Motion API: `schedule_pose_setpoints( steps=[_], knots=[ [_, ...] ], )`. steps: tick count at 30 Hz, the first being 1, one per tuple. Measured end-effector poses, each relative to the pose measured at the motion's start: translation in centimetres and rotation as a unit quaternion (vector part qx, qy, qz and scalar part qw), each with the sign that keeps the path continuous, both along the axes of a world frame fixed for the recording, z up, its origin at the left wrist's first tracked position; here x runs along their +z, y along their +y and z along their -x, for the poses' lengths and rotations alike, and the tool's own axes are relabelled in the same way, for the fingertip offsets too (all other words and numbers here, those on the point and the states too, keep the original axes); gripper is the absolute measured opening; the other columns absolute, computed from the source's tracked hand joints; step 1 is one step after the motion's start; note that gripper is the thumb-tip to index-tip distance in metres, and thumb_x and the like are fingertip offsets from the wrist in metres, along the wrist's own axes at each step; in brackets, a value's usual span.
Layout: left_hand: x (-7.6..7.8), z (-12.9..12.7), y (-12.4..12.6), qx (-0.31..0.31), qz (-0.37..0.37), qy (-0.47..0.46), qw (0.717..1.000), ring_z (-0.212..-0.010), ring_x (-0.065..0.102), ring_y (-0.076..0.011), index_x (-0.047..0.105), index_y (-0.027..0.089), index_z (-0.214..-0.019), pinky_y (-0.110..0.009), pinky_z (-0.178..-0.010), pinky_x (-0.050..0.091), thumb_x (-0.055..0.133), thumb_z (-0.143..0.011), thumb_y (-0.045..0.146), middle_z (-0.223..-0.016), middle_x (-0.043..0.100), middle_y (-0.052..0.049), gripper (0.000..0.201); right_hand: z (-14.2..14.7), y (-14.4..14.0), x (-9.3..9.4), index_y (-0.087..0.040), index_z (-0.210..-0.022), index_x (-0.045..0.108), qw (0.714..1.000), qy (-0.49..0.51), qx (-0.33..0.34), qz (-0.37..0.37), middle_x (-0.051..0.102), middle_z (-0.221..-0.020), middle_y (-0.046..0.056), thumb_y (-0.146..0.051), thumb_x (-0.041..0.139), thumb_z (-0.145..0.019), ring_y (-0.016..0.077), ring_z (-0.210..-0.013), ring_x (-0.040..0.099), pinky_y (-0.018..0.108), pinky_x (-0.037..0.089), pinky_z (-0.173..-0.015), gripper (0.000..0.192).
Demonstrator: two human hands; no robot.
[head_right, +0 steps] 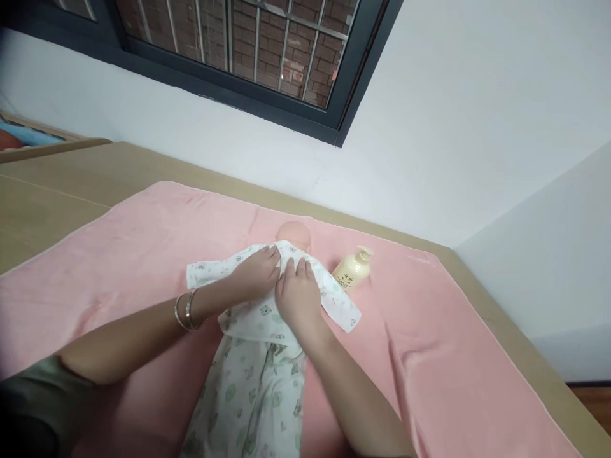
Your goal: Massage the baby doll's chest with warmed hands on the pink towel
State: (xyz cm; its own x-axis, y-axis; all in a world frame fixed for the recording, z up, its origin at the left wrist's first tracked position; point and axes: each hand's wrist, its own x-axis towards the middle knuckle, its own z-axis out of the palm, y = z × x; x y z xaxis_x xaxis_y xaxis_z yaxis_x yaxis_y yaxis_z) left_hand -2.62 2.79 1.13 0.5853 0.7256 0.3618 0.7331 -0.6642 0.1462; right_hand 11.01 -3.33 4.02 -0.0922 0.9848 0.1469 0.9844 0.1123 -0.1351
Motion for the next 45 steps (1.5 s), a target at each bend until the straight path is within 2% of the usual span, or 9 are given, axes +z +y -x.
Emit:
schedule_pose_setpoints(
  steps=[4, 11, 15, 20, 24, 27, 33, 40, 45],
  knots=[
    [-0.3, -0.4, 0.6, 0.037, 0.005, -0.023, 0.999, -0.131, 0.054, -0.0288, 0.058, 0.006, -0.128, -0.047, -0.111, 0.042, 0.032, -0.097, 0.018, -0.137, 0.06, -0.02, 0.042, -0.1, -0.7, 1.0, -0.01, -0.147, 0.046, 0.999, 0.03, 0.026, 0.029, 0.043, -0.152, 0.02, -0.022, 0.037, -0.098, 0.0354, -0.146, 0.035, 0.049, 0.034, -0.117, 0.052],
    [-1.3, -2.4, -4.5, 0.069, -0.03, 0.021, 0.997, -0.143, 0.037, -0.0397, 0.042, 0.002, -0.145, -0.057, -0.112, 0.035, 0.041, -0.09, 0.015, -0.153, 0.043, -0.025, 0.057, -3.3, 3.0, 0.4, -0.013, -0.127, 0.06, 0.99, 0.136, 0.04, 0.001, 0.056, -0.141, 0.016, -0.025, 0.031, -0.101, 0.0261, -0.138, 0.044, 0.044, 0.037, -0.115, 0.041],
    [-0.6, -1.6, -3.0, 0.036, 0.003, 0.007, 0.999, -0.141, 0.042, -0.0368, 0.049, 0.001, -0.139, -0.055, -0.111, 0.037, 0.036, -0.092, 0.017, -0.147, 0.049, -0.025, 0.052, -1.9, 1.8, 0.0, -0.005, -0.143, 0.047, 0.996, 0.084, 0.033, -0.003, 0.045, -0.15, 0.021, -0.022, 0.029, -0.101, 0.0291, -0.145, 0.036, 0.045, 0.031, -0.119, 0.049],
    [-0.8, -1.0, -0.6, 0.037, 0.022, -0.051, 0.998, -0.134, 0.049, -0.0317, 0.057, 0.008, -0.129, -0.053, -0.112, 0.038, 0.033, -0.094, 0.019, -0.139, 0.058, -0.02, 0.044, -0.4, 0.0, 0.6, -0.016, -0.144, 0.053, 0.999, 0.037, 0.016, 0.012, 0.046, -0.15, 0.019, -0.023, 0.038, -0.098, 0.0355, -0.141, 0.041, 0.049, 0.04, -0.111, 0.048],
    [-1.9, -1.8, -1.4, 0.095, 0.024, -0.113, 0.989, -0.142, 0.039, -0.0319, 0.049, 0.006, -0.138, -0.058, -0.117, 0.03, 0.03, -0.096, 0.02, -0.15, 0.049, -0.019, 0.049, -1.4, 1.2, 0.5, -0.021, -0.139, 0.058, 0.998, 0.069, 0.015, -0.001, 0.051, -0.147, 0.014, -0.024, 0.039, -0.098, 0.0311, -0.139, 0.044, 0.045, 0.041, -0.111, 0.045],
    [-2.2, -2.0, -1.7, 0.095, 0.036, -0.141, 0.985, -0.144, 0.038, -0.0296, 0.049, 0.01, -0.139, -0.055, -0.119, 0.029, 0.031, -0.096, 0.023, -0.151, 0.049, -0.016, 0.049, -2.8, 2.5, 0.3, -0.015, -0.142, 0.053, 0.996, 0.092, 0.009, -0.007, 0.05, -0.148, 0.015, -0.031, 0.038, -0.1, 0.0296, -0.142, 0.041, 0.044, 0.036, -0.114, 0.047],
    [-2.5, -1.8, -1.2, 0.112, 0.047, -0.201, 0.972, -0.144, 0.039, -0.029, 0.049, 0.011, -0.14, -0.053, -0.12, 0.031, 0.035, -0.094, 0.025, -0.149, 0.051, -0.015, 0.05, -3.8, 2.3, 1.1, -0.016, -0.129, 0.06, 0.994, 0.106, -0.012, 0.018, 0.059, -0.136, 0.017, -0.038, 0.038, -0.1, 0.0319, -0.132, 0.05, 0.045, 0.045, -0.103, 0.042],
    [-3.5, -1.9, -1.3, 0.127, 0.037, -0.234, 0.963, -0.144, 0.04, -0.0292, 0.047, 0.01, -0.141, -0.053, -0.122, 0.028, 0.033, -0.095, 0.023, -0.147, 0.053, -0.015, 0.049, -2.6, 2.3, -0.3, -0.011, -0.149, 0.042, 0.988, 0.121, 0.041, -0.091, 0.026, -0.162, 0.016, -0.031, 0.039, -0.099, 0.0295, -0.152, 0.02, 0.048, 0.024, -0.121, 0.054],
    [-3.4, -1.9, -1.4, 0.132, 0.034, -0.219, 0.966, -0.144, 0.039, -0.0288, 0.048, 0.009, -0.14, -0.052, -0.122, 0.028, 0.034, -0.095, 0.023, -0.148, 0.052, -0.016, 0.049, -2.8, 2.7, -0.9, -0.015, -0.145, 0.049, 0.989, 0.12, 0.072, -0.039, 0.036, -0.158, 0.015, -0.035, 0.036, -0.102, 0.0298, -0.151, 0.023, 0.057, 0.018, -0.122, 0.05]
  ],
)
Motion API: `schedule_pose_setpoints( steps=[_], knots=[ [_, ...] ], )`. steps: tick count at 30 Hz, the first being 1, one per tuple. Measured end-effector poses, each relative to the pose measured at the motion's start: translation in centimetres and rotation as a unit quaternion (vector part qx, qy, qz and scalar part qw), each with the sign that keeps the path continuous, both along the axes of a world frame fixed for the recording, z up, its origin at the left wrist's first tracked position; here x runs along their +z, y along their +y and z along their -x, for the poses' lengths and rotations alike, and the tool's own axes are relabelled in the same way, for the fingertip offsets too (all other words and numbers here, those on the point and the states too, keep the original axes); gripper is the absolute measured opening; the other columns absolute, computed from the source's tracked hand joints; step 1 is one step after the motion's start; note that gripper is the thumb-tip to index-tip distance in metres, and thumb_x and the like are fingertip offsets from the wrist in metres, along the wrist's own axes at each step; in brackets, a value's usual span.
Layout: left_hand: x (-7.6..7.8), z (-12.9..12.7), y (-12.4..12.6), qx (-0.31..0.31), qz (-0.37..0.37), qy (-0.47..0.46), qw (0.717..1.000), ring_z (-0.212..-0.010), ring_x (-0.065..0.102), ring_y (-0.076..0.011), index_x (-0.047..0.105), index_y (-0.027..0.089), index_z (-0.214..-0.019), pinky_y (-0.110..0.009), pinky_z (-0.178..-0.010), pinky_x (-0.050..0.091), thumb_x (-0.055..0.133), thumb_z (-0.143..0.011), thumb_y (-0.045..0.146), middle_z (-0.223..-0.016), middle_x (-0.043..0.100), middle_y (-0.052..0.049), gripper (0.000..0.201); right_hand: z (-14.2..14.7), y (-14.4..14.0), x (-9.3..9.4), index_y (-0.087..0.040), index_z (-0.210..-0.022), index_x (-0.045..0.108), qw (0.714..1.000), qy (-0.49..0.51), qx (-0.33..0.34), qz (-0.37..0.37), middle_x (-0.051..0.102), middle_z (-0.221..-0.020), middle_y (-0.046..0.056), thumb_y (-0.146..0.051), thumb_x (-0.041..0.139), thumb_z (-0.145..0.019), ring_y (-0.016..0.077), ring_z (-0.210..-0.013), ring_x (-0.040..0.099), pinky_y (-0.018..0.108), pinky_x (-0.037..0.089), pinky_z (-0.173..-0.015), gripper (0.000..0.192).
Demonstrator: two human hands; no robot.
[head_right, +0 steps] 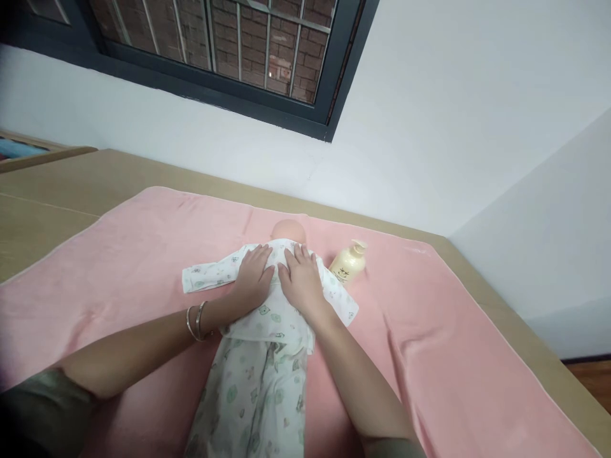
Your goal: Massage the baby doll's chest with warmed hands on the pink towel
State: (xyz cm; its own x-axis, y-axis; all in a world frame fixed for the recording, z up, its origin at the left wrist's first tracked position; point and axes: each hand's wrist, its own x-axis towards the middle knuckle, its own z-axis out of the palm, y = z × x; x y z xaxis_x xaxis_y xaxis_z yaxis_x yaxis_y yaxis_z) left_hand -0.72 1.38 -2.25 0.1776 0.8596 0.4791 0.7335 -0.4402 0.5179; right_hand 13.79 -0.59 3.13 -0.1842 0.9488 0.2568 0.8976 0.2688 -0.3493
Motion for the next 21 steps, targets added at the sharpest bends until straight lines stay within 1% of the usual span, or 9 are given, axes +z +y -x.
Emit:
schedule_pose_setpoints(
  steps=[3, 5, 8, 11, 14, 16, 18, 19, 21],
  knots=[
    [-0.1, 0.0, 0.0, 0.0, -0.003, -0.004, 1.0, -0.144, 0.041, -0.0285, 0.049, 0.011, -0.139, -0.053, -0.121, 0.029, 0.034, -0.095, 0.023, -0.147, 0.053, -0.015, 0.048, -0.1, -0.2, 0.2, -0.017, -0.147, 0.047, 0.999, 0.021, 0.007, -0.043, 0.033, -0.16, 0.014, -0.032, 0.039, -0.1, 0.0264, -0.153, 0.02, 0.055, 0.018, -0.122, 0.05],
    [-0.2, -0.1, 0.1, -0.001, -0.009, -0.007, 1.0, -0.143, 0.041, -0.029, 0.05, 0.012, -0.138, -0.054, -0.12, 0.03, 0.035, -0.095, 0.023, -0.146, 0.055, -0.014, 0.047, 0.1, -0.2, -0.1, -0.018, -0.147, 0.048, 0.997, 0.034, 0.018, -0.062, 0.033, -0.159, 0.012, -0.029, 0.04, -0.098, 0.0249, -0.153, 0.021, 0.055, 0.017, -0.123, 0.05],
    [-0.3, -0.1, 0.3, -0.001, -0.018, 0.0, 1.0, -0.142, 0.042, -0.0295, 0.051, 0.014, -0.137, -0.054, -0.12, 0.032, 0.036, -0.094, 0.023, -0.145, 0.055, -0.014, 0.046, 0.3, -0.1, -0.9, -0.019, -0.139, 0.058, 0.996, 0.059, 0.032, -0.053, 0.043, -0.154, 0.01, -0.026, 0.041, -0.096, 0.024, -0.149, 0.031, 0.053, 0.02, -0.123, 0.047],
    [-0.4, 0.0, 0.3, -0.003, -0.022, 0.009, 1.0, -0.142, 0.042, -0.0294, 0.052, 0.012, -0.136, -0.053, -0.12, 0.032, 0.037, -0.094, 0.023, -0.146, 0.054, -0.015, 0.046, 0.3, 0.0, -1.3, -0.018, -0.132, 0.063, 0.991, 0.112, 0.027, -0.066, 0.05, -0.149, 0.01, -0.025, 0.042, -0.094, 0.0212, -0.143, 0.042, 0.047, 0.027, -0.122, 0.044],
    [-0.2, 0.0, 0.2, -0.001, -0.021, 0.012, 1.0, -0.142, 0.043, -0.0292, 0.052, 0.012, -0.136, -0.053, -0.119, 0.032, 0.036, -0.095, 0.023, -0.146, 0.054, -0.015, 0.046, 0.1, 0.1, -1.2, -0.016, -0.134, 0.061, 0.986, 0.133, 0.002, -0.101, 0.047, -0.151, 0.011, -0.023, 0.041, -0.093, 0.0207, -0.144, 0.041, 0.046, 0.027, -0.122, 0.046],
    [0.0, 0.0, 0.1, 0.002, -0.017, 0.021, 1.0, -0.141, 0.043, -0.0293, 0.053, 0.012, -0.136, -0.053, -0.119, 0.032, 0.036, -0.095, 0.024, -0.146, 0.055, -0.015, 0.046, 0.2, 0.1, -1.1, -0.015, -0.137, 0.059, 0.991, 0.106, -0.002, -0.087, 0.043, -0.154, 0.012, -0.021, 0.041, -0.093, 0.0234, -0.147, 0.036, 0.05, 0.024, -0.123, 0.048],
    [0.4, 0.0, 0.0, 0.001, -0.015, 0.038, 0.999, -0.142, 0.043, -0.0299, 0.053, 0.011, -0.136, -0.053, -0.12, 0.03, 0.036, -0.095, 0.024, -0.146, 0.054, -0.016, 0.046, 0.4, 0.1, -1.0, -0.015, -0.139, 0.058, 0.997, 0.069, 0.007, -0.046, 0.041, -0.155, 0.013, -0.02, 0.04, -0.093, 0.0261, -0.148, 0.032, 0.054, 0.022, -0.123, 0.049],
    [0.6, 0.0, -0.1, -0.001, -0.014, 0.048, 0.999, -0.142, 0.042, -0.0306, 0.053, 0.012, -0.136, -0.055, -0.12, 0.028, 0.037, -0.095, 0.024, -0.147, 0.053, -0.016, 0.046, 0.5, 0.1, -0.9, -0.015, -0.138, 0.058, 0.998, 0.055, 0.012, -0.027, 0.042, -0.155, 0.012, -0.019, 0.04, -0.093, 0.0268, -0.148, 0.032, 0.054, 0.022, -0.122, 0.049],
    [1.1, 0.1, -0.3, -0.004, -0.012, 0.063, 0.998, -0.144, 0.038, -0.033, 0.054, 0.014, -0.136, -0.063, -0.121, 0.021, 0.037, -0.094, 0.024, -0.148, 0.052, -0.015, 0.046, 0.9, -0.2, -0.6, -0.014, -0.138, 0.059, 0.999, 0.046, 0.015, -0.009, 0.043, -0.154, 0.012, -0.019, 0.04, -0.094, 0.0265, -0.148, 0.033, 0.052, 0.023, -0.122, 0.048]
  ],
)
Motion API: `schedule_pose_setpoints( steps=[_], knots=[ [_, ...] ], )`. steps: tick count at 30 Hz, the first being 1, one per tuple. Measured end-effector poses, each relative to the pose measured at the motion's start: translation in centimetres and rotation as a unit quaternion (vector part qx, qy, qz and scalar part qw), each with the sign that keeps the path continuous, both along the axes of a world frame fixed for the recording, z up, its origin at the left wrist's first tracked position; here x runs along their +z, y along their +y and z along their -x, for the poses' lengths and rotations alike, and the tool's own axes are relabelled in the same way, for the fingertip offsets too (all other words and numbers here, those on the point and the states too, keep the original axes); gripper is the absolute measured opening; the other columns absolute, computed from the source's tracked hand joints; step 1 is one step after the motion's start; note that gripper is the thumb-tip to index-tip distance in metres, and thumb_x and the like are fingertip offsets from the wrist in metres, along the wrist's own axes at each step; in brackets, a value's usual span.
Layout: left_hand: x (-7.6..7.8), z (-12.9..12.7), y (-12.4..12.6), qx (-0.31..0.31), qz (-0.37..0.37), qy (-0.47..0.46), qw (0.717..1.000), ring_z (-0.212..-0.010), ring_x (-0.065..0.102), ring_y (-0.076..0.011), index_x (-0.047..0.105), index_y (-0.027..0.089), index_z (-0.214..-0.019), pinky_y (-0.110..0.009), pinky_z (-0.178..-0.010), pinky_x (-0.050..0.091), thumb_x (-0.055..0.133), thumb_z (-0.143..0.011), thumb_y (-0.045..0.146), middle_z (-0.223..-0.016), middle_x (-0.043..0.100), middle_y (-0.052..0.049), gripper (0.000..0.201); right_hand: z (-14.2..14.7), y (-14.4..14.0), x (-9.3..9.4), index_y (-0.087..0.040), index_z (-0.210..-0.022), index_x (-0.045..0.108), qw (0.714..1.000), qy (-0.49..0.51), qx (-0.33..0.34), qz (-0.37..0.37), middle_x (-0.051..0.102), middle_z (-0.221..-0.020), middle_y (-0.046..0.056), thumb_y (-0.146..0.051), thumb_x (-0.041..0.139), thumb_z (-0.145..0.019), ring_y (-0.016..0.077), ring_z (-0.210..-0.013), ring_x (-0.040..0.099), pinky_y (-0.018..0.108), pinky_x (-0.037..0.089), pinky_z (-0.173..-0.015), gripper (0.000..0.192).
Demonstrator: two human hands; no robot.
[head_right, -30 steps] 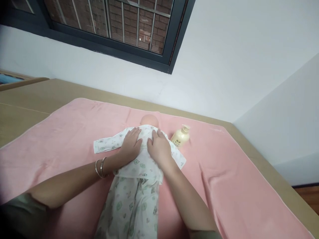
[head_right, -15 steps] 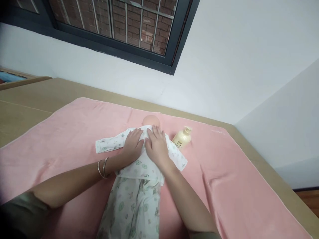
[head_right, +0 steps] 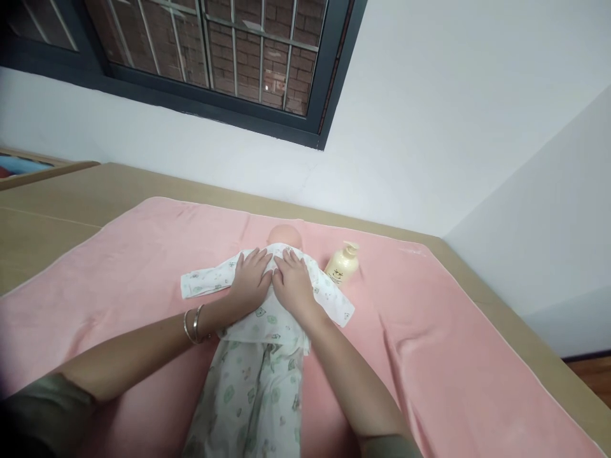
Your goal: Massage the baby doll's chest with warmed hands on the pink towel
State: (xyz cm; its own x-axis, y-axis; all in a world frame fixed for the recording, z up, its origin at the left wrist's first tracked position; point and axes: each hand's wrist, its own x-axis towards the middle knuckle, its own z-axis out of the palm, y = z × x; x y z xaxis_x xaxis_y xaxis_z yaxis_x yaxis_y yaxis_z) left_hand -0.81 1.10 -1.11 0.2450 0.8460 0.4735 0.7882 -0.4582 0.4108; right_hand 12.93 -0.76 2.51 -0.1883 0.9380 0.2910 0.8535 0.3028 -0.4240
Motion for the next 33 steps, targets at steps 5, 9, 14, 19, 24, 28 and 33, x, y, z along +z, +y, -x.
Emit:
schedule_pose_setpoints(
  steps=[5, 9, 14, 19, 24, 28, 33],
  knots=[
    [2.2, 0.1, -1.2, -0.045, 0.026, -0.021, 0.998, -0.152, 0.021, -0.0354, 0.045, 0.016, -0.145, -0.075, -0.117, 0.0, 0.034, -0.095, 0.024, -0.155, 0.044, -0.014, 0.052, -0.1, -1.3, 2.4, -0.01, -0.137, 0.059, 0.999, 0.016, 0.023, -0.023, 0.052, -0.147, 0.013, -0.018, 0.043, -0.092, 0.0236, -0.142, 0.043, 0.042, 0.029, -0.122, 0.049],
    [4.8, -0.6, -2.0, -0.139, 0.077, -0.141, 0.977, -0.153, 0.017, -0.0312, 0.041, 0.018, -0.149, -0.063, -0.122, -0.001, 0.037, -0.097, 0.037, -0.158, 0.04, -0.011, 0.056, -2.4, -2.0, 5.4, -0.015, -0.134, 0.062, 0.998, 0.063, -0.005, -0.025, 0.061, -0.138, 0.01, -0.025, 0.045, -0.093, 0.0233, -0.133, 0.053, 0.04, 0.039, -0.115, 0.046],
    [8.8, -4.0, 0.1, -0.232, 0.283, -0.464, 0.806, -0.145, 0.039, -0.0256, 0.052, 0.018, -0.139, -0.041, -0.121, 0.028, 0.043, -0.096, 0.044, -0.151, 0.05, -0.013, 0.052, -6.7, -1.8, 8.0, -0.011, -0.134, 0.062, 0.986, 0.079, -0.116, -0.092, 0.056, -0.143, 0.014, -0.026, 0.046, -0.092, 0.0256, -0.137, 0.049, 0.042, 0.037, -0.117, 0.047],
    [11.3, -8.6, 3.2, -0.234, 0.55, -0.623, 0.504, -0.121, 0.063, -0.0279, 0.042, 0.006, -0.143, -0.04, -0.099, 0.051, 0.028, -0.099, 0.05, -0.14, 0.055, -0.026, 0.064, -8.6, -0.7, 7.9, -0.005, -0.139, 0.056, 0.973, 0.029, -0.189, -0.128, 0.041, -0.154, 0.019, -0.021, 0.044, -0.092, 0.0295, -0.147, 0.034, 0.046, 0.03, -0.12, 0.051],
    [12.3, -10.3, 3.7, -0.207, 0.573, -0.673, 0.42, -0.107, 0.069, -0.0274, 0.035, 0.001, -0.146, -0.037, -0.086, 0.056, 0.027, -0.1, 0.045, -0.133, 0.058, -0.028, 0.064, -8.4, 0.1, 7.2, -0.002, -0.141, 0.052, 0.976, 0.006, -0.2, -0.09, 0.044, -0.151, 0.022, -0.022, 0.04, -0.096, 0.0285, -0.143, 0.039, 0.041, 0.032, -0.119, 0.051],
    [12.4, -10.5, 3.6, -0.203, 0.584, -0.675, 0.403, -0.105, 0.069, -0.0285, 0.034, 0.002, -0.147, -0.038, -0.084, 0.057, 0.029, -0.1, 0.045, -0.131, 0.06, -0.027, 0.065, -7.9, 0.0, 7.3, -0.006, -0.138, 0.055, 0.965, -0.047, -0.242, -0.086, 0.06, -0.135, 0.018, -0.024, 0.038, -0.098, 0.0277, -0.129, 0.055, 0.038, 0.043, -0.106, 0.047],
    [11.4, -9.2, 3.0, -0.199, 0.61, -0.643, 0.418, -0.116, 0.065, -0.0286, 0.035, 0.003, -0.148, -0.037, -0.087, 0.055, 0.034, -0.098, 0.047, -0.137, 0.056, -0.027, 0.066, -7.1, -0.4, 8.8, -0.019, -0.124, 0.067, 0.935, -0.108, -0.335, -0.04, 0.074, -0.106, 0.012, -0.029, 0.036, -0.1, 0.0271, -0.097, 0.07, 0.034, 0.048, -0.081, 0.04]
  ],
)
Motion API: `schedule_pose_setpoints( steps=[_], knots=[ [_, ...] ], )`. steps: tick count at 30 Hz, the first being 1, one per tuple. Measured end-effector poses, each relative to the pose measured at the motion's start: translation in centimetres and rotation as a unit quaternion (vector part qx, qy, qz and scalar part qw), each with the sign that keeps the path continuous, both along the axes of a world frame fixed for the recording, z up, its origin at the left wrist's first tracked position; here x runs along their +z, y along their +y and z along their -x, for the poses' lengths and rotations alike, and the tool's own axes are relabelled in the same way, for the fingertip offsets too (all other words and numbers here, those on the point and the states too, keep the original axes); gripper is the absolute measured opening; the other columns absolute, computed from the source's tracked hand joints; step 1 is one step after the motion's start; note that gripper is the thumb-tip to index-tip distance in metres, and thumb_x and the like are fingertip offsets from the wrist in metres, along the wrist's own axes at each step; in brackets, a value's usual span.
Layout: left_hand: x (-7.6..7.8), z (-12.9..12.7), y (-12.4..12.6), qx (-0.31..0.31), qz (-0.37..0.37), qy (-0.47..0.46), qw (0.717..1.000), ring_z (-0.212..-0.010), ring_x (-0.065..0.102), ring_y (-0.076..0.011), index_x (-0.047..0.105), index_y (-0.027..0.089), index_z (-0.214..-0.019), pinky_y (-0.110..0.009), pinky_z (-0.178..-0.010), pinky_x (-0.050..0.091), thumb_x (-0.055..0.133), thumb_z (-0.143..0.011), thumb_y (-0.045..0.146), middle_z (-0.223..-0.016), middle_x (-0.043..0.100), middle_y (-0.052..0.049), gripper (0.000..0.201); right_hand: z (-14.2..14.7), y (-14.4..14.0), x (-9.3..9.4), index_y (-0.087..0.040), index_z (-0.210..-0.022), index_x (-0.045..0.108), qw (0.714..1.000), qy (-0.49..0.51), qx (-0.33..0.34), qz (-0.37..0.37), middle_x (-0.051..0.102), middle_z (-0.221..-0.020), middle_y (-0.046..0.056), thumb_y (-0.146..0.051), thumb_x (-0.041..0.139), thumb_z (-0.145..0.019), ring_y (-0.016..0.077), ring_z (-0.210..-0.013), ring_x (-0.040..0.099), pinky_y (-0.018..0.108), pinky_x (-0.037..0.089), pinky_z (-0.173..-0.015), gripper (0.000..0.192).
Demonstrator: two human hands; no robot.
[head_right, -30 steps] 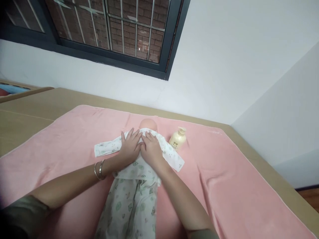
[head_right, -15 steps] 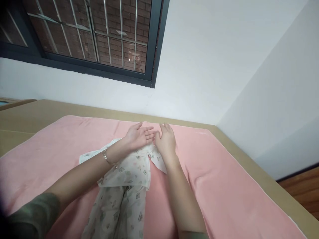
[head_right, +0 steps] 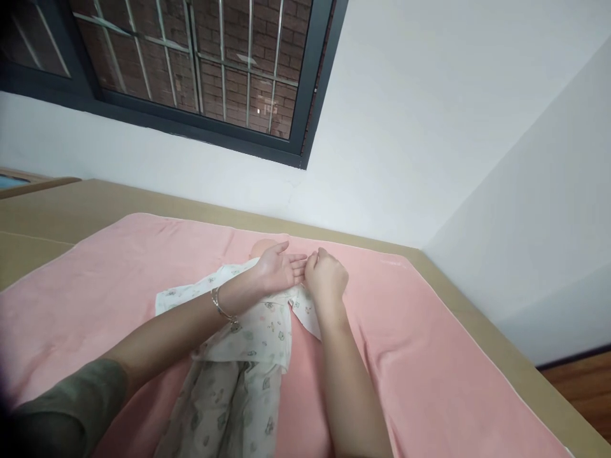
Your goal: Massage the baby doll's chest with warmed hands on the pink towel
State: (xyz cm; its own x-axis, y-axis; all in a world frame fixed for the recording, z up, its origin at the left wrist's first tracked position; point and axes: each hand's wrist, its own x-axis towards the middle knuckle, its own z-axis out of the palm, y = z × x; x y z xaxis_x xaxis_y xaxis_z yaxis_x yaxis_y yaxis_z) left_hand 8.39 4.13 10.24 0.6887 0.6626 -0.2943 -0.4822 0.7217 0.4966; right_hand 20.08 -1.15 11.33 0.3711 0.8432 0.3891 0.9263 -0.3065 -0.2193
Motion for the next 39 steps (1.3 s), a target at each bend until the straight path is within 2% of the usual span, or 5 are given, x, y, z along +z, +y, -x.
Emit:
schedule_pose_setpoints(
  steps=[7, 18, 24, 30, 39],
  knots=[
    [-0.2, 5.0, -3.1, -0.013, -0.004, -0.012, 1.0, -0.129, 0.057, -0.0308, 0.044, 0.004, -0.143, -0.043, -0.102, 0.048, 0.033, -0.098, 0.049, -0.143, 0.052, -0.027, 0.064, 1.0, 1.6, 1.7, -0.016, -0.103, 0.072, 0.997, -0.02, -0.051, 0.047, 0.073, -0.095, 0.015, -0.028, 0.033, -0.099, 0.0278, -0.092, 0.071, 0.032, 0.046, -0.074, 0.041],
    [1.8, 9.4, -6.0, -0.012, -0.01, -0.022, 1.0, -0.131, 0.055, -0.0329, 0.051, 0.005, -0.137, -0.045, -0.109, 0.044, 0.039, -0.098, 0.047, -0.143, 0.055, -0.023, 0.059, 1.5, 1.7, 1.9, -0.018, -0.111, 0.071, 0.996, -0.003, -0.058, 0.075, 0.073, -0.102, 0.014, -0.028, 0.033, -0.098, 0.0304, -0.099, 0.069, 0.038, 0.05, -0.08, 0.041],
    [2.0, 9.5, -6.4, 0.001, -0.022, 0.018, 1.0, -0.136, 0.05, -0.0295, 0.054, 0.008, -0.134, -0.042, -0.113, 0.04, 0.041, -0.096, 0.043, -0.143, 0.055, -0.02, 0.053, 1.6, 0.0, 1.1, -0.017, -0.136, 0.059, 0.985, 0.093, 0.144, 0.03, 0.055, -0.144, 0.014, -0.033, 0.042, -0.099, 0.0278, -0.136, 0.05, 0.045, 0.037, -0.114, 0.044],
    [3.4, 9.3, -8.1, 0.024, -0.047, -0.008, 0.999, -0.12, 0.062, -0.0295, 0.056, 0.016, -0.132, -0.045, -0.107, 0.045, 0.035, -0.099, 0.04, -0.128, 0.064, -0.014, 0.045, 5.9, -3.3, 0.1, -0.025, -0.153, 0.038, 0.898, 0.169, 0.406, -0.026, 0.029, -0.162, 0.008, -0.05, 0.034, -0.104, 0.0233, -0.151, 0.025, 0.048, 0.028, -0.122, 0.055],
    [4.0, 10.9, -10.5, -0.073, -0.134, -0.122, 0.981, -0.144, 0.04, -0.032, 0.043, 0.021, -0.148, -0.051, -0.12, 0.028, 0.022, -0.099, 0.063, -0.144, 0.056, -0.011, 0.068, 8.8, -6.9, 0.0, -0.022, -0.16, -0.004, 0.89, -0.034, 0.436, -0.131, 0.001, -0.167, 0.01, -0.05, 0.03, -0.103, 0.0359, -0.154, -0.004, 0.072, 0.003, -0.118, 0.072]
  ],
)
